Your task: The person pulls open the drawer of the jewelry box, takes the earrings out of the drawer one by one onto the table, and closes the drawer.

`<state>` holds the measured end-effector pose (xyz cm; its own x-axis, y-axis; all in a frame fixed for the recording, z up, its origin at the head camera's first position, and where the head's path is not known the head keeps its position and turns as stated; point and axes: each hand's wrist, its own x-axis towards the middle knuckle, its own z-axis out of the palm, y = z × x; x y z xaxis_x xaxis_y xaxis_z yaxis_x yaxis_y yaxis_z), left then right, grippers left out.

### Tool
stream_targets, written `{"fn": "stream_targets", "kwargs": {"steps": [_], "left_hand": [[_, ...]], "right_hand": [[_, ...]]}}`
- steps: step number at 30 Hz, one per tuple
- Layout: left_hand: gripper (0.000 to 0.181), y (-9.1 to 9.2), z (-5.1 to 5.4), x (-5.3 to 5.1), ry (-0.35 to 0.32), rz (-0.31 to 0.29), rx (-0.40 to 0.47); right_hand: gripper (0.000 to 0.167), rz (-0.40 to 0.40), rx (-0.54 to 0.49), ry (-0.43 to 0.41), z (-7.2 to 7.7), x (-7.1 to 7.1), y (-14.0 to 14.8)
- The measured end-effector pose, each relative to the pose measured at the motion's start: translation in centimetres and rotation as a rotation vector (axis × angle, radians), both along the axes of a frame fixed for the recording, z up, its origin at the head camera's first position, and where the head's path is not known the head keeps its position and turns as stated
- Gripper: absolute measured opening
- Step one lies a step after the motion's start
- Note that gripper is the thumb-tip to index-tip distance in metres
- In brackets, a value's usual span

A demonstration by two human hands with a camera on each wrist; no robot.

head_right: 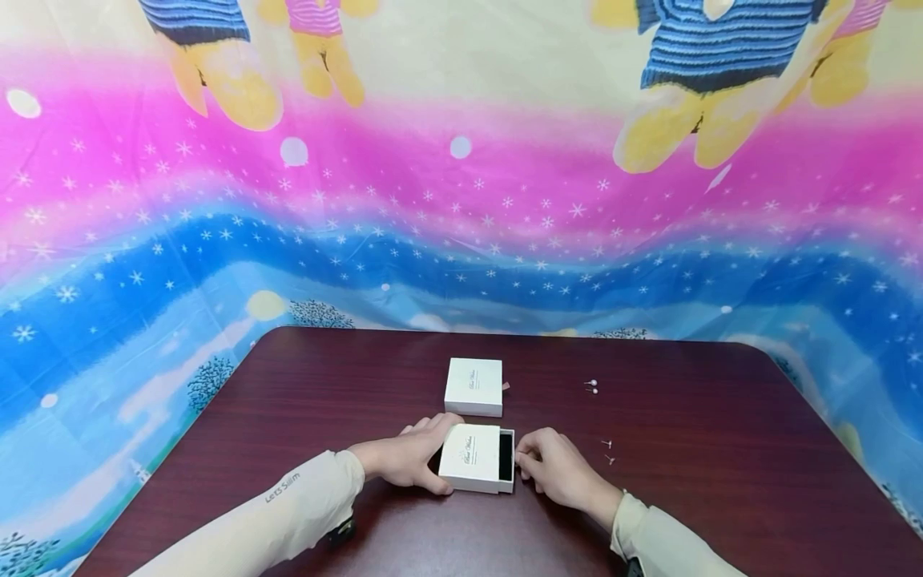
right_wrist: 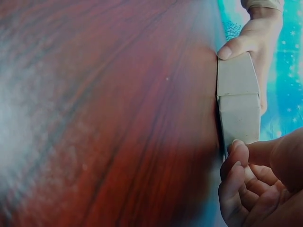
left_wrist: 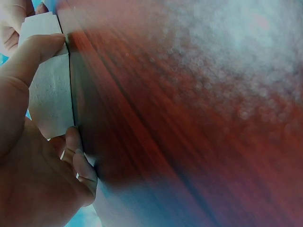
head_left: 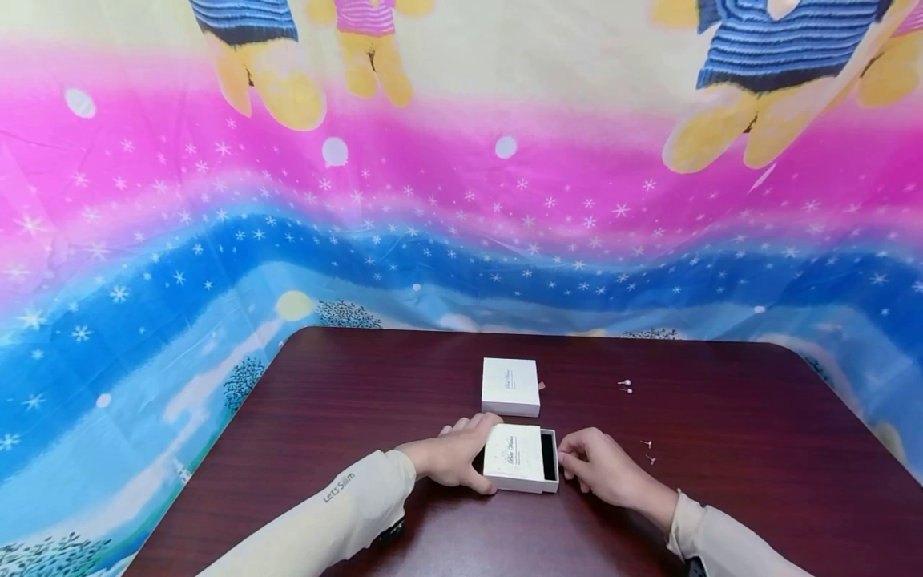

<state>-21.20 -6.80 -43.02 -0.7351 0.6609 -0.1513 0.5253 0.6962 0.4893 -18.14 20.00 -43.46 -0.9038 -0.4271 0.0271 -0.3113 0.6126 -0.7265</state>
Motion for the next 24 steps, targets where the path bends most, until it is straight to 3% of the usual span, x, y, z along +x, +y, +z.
{"fn": "stream_targets", "kwargs": {"steps": [24], "left_hand": [[0.084, -0.02, 0.12, 0.14, -0.001, 0.003, 0.005]], "right_hand": [[0.02, 0.021, -0.028, -0.003, 0.0, -0.02, -0.37]]}}
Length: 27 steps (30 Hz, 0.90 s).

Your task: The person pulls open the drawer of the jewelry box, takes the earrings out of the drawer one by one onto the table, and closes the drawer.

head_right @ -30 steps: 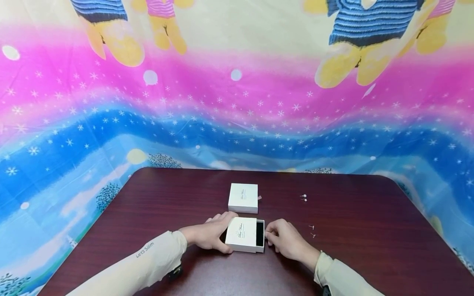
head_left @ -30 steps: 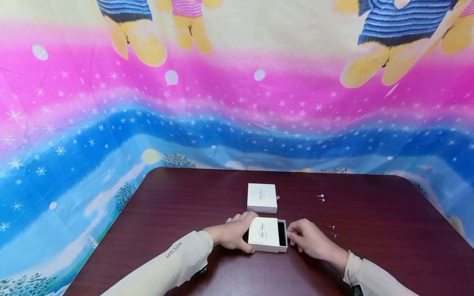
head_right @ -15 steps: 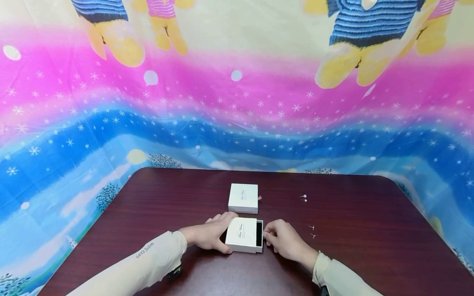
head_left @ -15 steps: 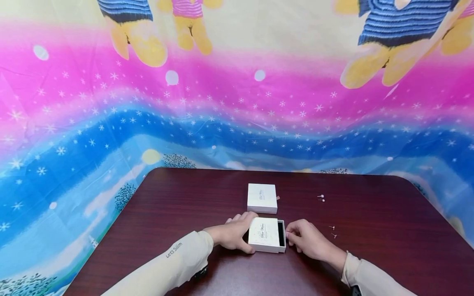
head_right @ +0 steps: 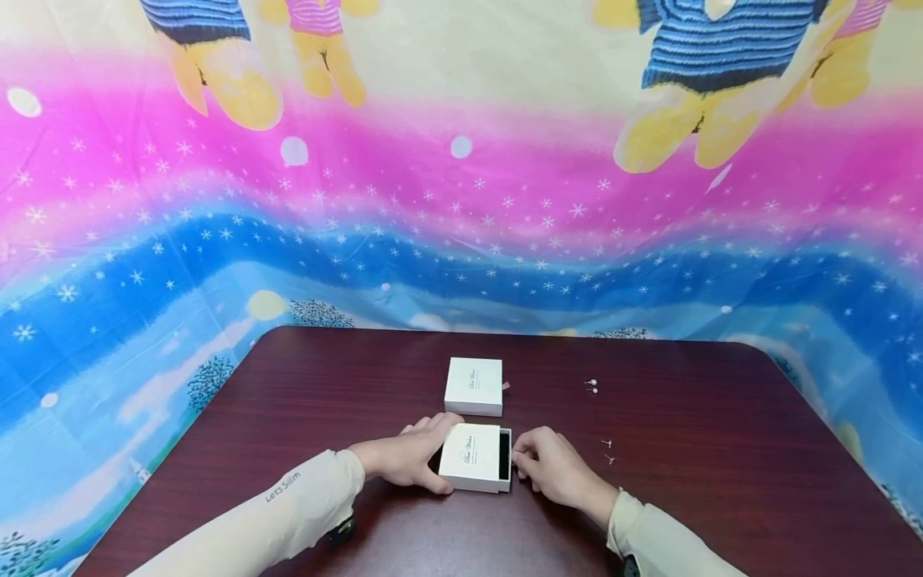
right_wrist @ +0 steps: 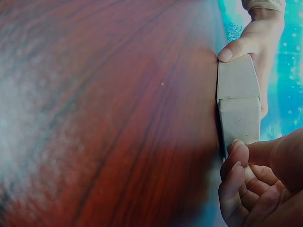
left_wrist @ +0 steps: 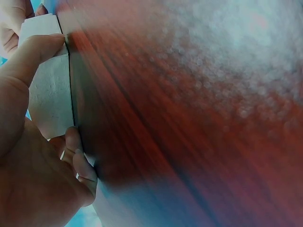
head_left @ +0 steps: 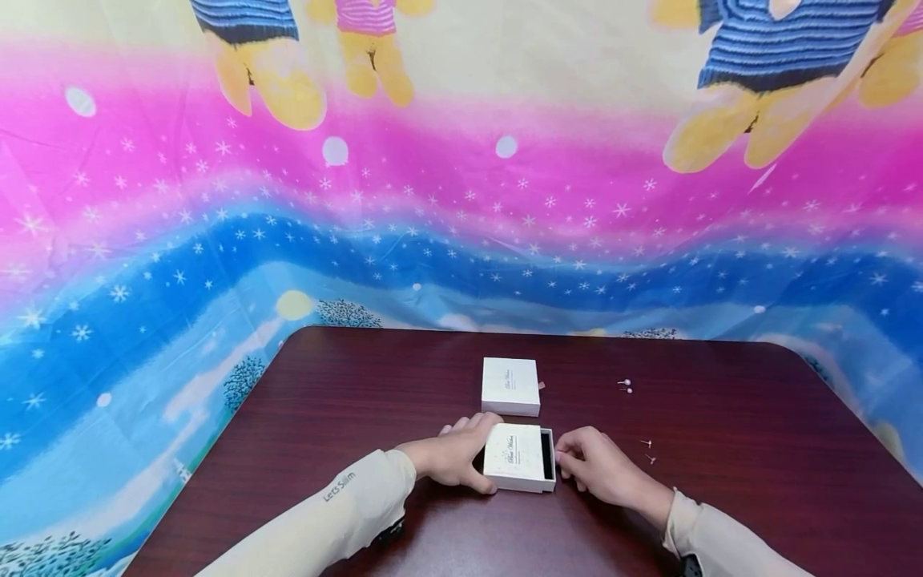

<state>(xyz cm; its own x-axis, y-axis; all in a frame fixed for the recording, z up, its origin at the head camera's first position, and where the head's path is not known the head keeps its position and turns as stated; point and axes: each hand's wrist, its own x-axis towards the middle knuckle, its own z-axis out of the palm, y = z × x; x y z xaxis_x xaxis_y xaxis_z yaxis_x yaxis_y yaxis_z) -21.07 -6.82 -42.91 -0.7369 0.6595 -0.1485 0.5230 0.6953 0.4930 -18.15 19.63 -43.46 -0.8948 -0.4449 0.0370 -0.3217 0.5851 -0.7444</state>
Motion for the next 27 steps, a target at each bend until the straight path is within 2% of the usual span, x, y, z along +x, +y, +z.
{"fn": "stream_targets", "kwargs": {"steps": [15, 27], "left_hand": [[0.083, -0.02, 0.19, 0.01, 0.0, 0.008, -0.003], [0.082, 0.01, -0.1, -0.09, 0.009, 0.003, -0.014]], "right_hand": [[0.021, 0.006, -0.002, 0.006, -0.05, -0.2, -0.46], [0.02, 0.007, 0.004, -0.004, -0.05, -0.17, -0.57]]}}
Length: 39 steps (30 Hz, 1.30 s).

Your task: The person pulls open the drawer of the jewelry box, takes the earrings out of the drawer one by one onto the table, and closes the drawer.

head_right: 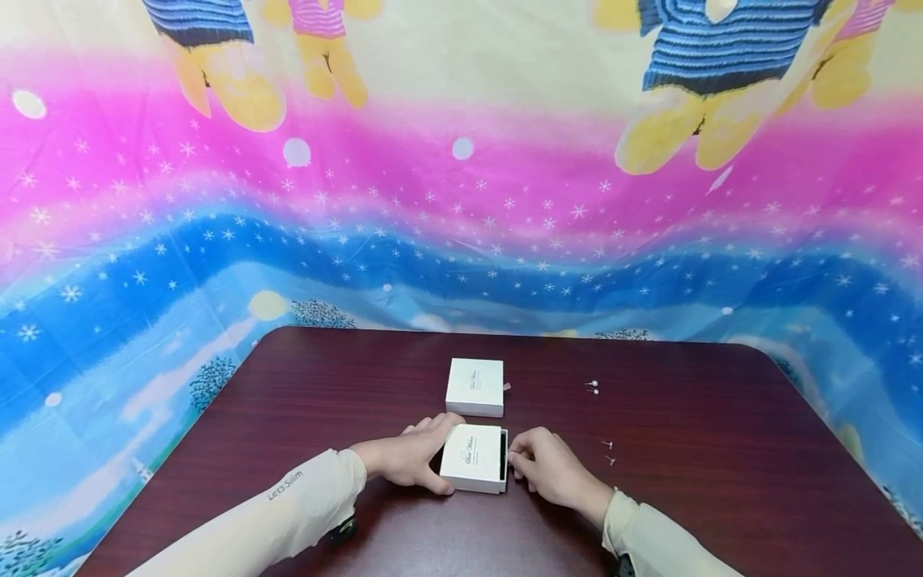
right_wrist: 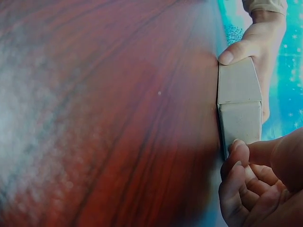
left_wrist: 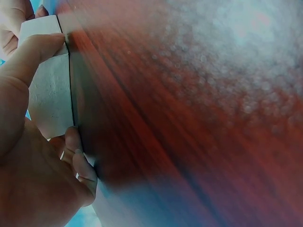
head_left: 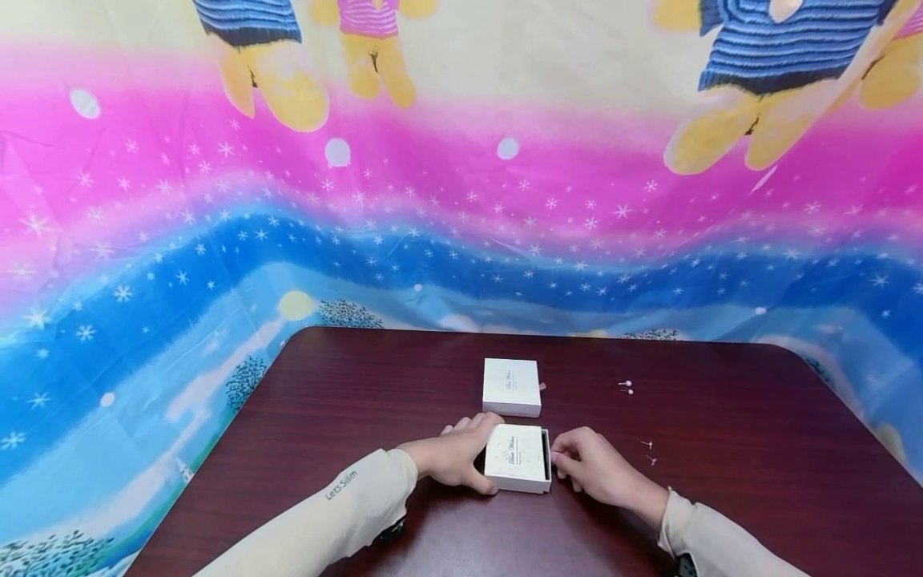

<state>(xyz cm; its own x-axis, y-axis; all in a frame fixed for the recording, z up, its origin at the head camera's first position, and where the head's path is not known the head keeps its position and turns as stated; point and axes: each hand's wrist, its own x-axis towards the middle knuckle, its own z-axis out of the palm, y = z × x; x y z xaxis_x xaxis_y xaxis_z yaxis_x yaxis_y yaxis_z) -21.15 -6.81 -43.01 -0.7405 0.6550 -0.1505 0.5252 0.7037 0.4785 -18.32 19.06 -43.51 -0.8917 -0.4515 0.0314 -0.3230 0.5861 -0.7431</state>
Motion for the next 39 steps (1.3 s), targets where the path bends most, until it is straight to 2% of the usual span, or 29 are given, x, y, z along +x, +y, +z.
{"fn": "stream_targets", "kwargs": {"steps": [17, 39], "left_hand": [[0.082, 0.03, -0.2, 0.02, 0.003, 0.001, -0.007], [0.083, 0.06, -0.21, -0.02, 0.015, 0.004, 0.004]], "right_hand": [[0.02, 0.016, -0.012, -0.018, -0.16, -0.19, -0.44], [0.02, 0.033, -0.03, 0.002, -0.28, -0.27, -0.77]]}}
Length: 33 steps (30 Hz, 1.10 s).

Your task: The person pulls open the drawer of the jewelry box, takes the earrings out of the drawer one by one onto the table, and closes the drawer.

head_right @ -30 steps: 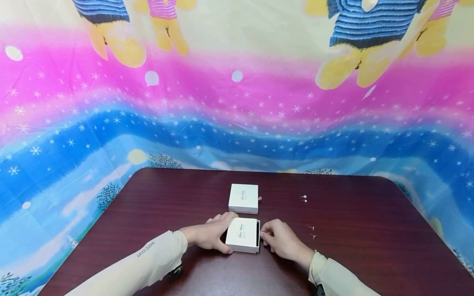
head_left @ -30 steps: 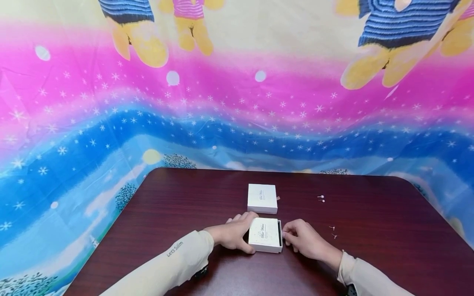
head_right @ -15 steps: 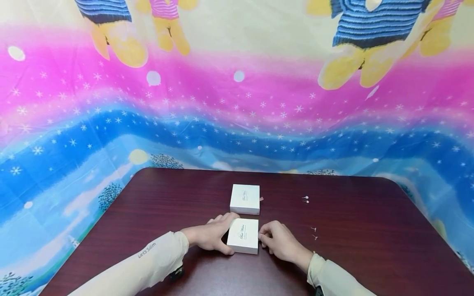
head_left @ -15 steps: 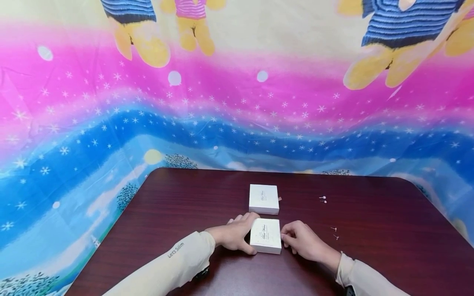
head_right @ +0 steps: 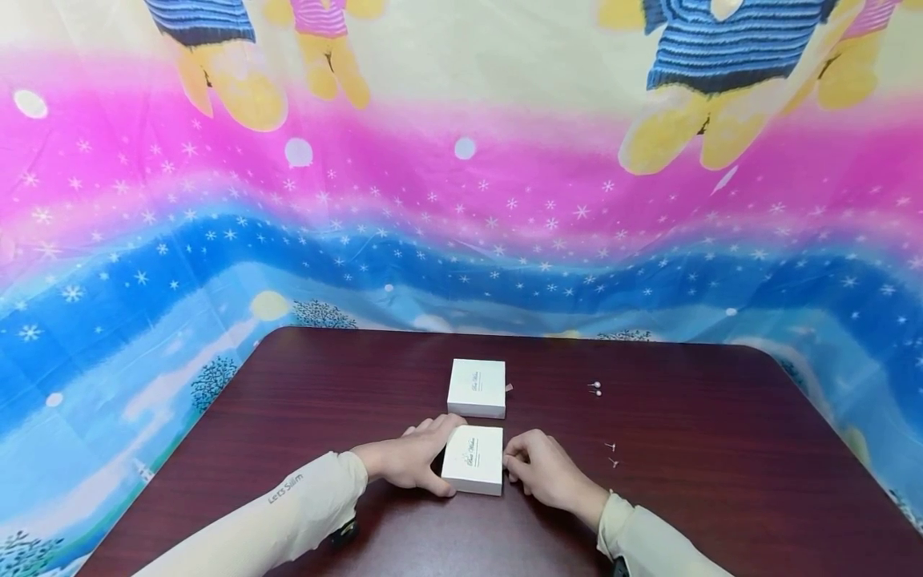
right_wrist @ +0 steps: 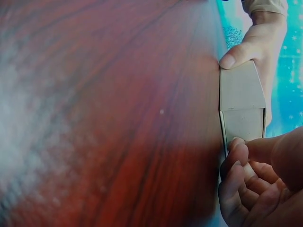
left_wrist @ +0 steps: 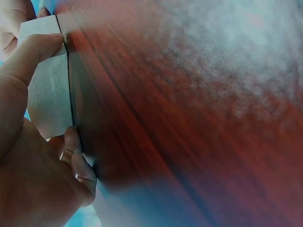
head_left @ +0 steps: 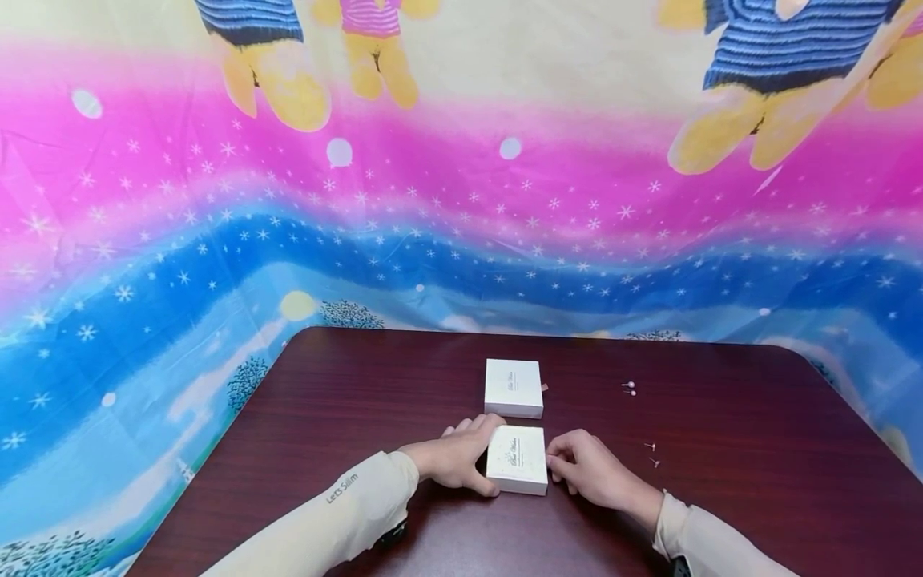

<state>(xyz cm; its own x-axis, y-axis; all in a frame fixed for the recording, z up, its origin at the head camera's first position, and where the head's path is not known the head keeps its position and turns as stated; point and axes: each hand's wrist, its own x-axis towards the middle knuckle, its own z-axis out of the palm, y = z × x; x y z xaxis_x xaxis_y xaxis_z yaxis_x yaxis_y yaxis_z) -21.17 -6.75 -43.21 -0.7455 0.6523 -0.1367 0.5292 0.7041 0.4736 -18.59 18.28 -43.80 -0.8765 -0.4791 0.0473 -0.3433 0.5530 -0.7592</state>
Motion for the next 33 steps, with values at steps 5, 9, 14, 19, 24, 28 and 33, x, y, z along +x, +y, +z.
{"fn": "stream_targets", "kwargs": {"steps": [5, 9, 14, 19, 24, 28, 33], "left_hand": [[0.082, -0.05, 0.04, 0.04, -0.001, -0.001, 0.006], [0.082, -0.14, -0.04, 0.01, -0.01, 0.007, 0.016], [0.085, -0.19, -0.26, 0.01, -0.003, 0.018, 0.03], [0.088, -0.22, -0.23, 0.14, 0.005, 0.022, 0.041], [0.094, -0.26, -0.1, 0.33, 0.017, 0.014, 0.034], [0.097, -0.17, -0.19, 0.38, 0.031, 0.022, 0.015], [0.098, -0.02, -0.35, 0.4, 0.043, 0.033, 0.001]], "right_hand": [[0.02, 0.0, 0.0, 0.002, 0.09, 0.03, 0.02], [0.019, -0.003, 0.008, 0.001, 0.02, 0.01, 0.0], [0.02, -0.017, 0.028, -0.002, -0.06, -0.04, -0.04], [0.02, -0.017, 0.033, -0.005, -0.04, -0.05, -0.05], [0.019, -0.012, 0.037, -0.005, 0.0, -0.04, -0.02], [0.019, -0.014, 0.045, -0.003, 0.03, -0.1, 0.02], [0.018, -0.018, 0.051, -0.006, 0.06, -0.15, 0.08]]}}
